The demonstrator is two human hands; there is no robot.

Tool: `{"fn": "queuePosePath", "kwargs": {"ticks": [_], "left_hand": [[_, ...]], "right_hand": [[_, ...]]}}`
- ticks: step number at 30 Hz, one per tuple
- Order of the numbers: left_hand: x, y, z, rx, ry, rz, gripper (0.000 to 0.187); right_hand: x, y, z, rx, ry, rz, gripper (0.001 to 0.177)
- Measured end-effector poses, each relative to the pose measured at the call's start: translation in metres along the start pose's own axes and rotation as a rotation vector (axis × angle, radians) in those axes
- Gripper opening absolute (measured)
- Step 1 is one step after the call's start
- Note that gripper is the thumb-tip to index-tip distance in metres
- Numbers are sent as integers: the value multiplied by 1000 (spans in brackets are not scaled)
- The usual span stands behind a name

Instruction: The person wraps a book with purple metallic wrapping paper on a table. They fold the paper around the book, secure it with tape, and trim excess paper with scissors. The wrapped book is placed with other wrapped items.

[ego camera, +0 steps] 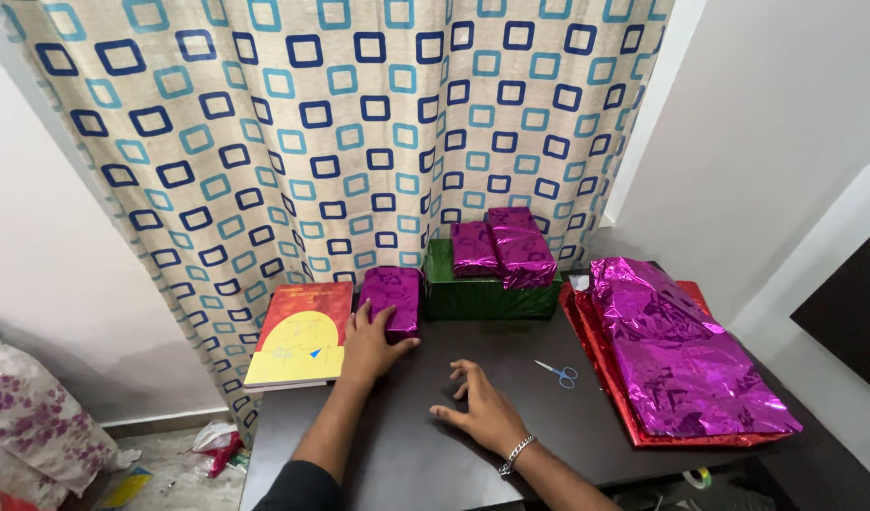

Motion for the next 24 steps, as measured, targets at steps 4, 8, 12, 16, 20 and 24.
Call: {"fn": "queuePosePath", "kwargs": {"ticks": [4, 8, 12, 16, 20, 24], "left_hand": [[-17, -2, 1, -69, 80, -33, 85], [-22, 12, 12, -104, 113, -59, 82], [-20, 27, 23, -83, 90, -50, 82], [-17, 37, 29, -37, 41, -35, 83], [-11, 43, 29, 29, 31, -19, 83], [-9, 39, 27, 51, 62, -3, 81]], "right_hand": [[1, -1, -1, -6, 20, -13, 80], [2, -1, -2, 9, 17, -11, 77], [6, 1, -4, 37, 7, 5, 74], [9, 3, -7, 58, -2, 28, 73], [11, 4, -7, 77, -15, 42, 72], [12, 4, -6, 77, -34, 20, 72]]}}
Point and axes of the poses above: each hand's wrist, its own y-axis towards the middle knuckle, its own z-axis out of the palm, x = y × z, the point moved 3 cm from there along y, towards the middle knuckle, and after that the axes turned 1 degree about y, right-handed, at the moved point
